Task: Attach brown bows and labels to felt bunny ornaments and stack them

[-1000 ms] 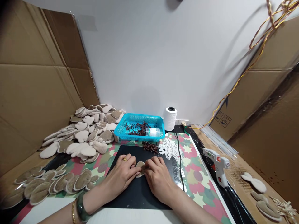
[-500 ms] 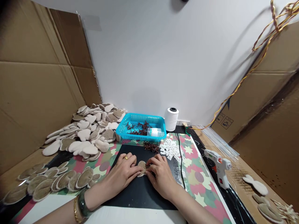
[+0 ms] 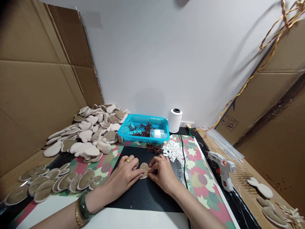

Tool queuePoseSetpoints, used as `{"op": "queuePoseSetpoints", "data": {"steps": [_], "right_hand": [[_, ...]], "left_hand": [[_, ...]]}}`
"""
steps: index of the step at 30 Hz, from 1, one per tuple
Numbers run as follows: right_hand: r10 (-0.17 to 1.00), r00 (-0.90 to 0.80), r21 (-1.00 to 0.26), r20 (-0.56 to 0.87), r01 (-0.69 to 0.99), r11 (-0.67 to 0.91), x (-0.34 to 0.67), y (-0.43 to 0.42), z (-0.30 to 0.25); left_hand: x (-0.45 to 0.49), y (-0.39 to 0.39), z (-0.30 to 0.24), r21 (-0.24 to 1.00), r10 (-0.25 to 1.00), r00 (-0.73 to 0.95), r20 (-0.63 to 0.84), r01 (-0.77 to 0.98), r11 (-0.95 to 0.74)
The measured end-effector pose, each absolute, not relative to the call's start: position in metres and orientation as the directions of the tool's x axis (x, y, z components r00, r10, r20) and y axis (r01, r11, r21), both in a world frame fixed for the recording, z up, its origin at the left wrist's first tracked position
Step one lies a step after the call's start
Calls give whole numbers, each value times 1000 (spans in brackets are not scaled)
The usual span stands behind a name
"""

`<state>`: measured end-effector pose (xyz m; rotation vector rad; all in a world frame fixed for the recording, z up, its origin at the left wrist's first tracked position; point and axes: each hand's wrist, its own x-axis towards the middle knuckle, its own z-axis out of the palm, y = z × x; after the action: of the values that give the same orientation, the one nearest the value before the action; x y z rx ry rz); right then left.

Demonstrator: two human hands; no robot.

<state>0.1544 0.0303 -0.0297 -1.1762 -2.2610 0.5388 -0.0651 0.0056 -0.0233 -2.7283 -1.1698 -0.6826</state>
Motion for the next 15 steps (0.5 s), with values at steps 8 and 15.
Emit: {"op": "queuePoseSetpoints", "data": {"steps": [8, 15], "right_hand": [[840, -452, -571, 300, 621, 538, 151, 25, -29], [818, -471, -559, 330, 600, 572, 150, 26, -32]], "left_hand": [[-77, 12, -30, 175, 670, 576, 469, 682, -710], [-68, 17, -13, 414, 765, 494, 412, 647, -641]]}}
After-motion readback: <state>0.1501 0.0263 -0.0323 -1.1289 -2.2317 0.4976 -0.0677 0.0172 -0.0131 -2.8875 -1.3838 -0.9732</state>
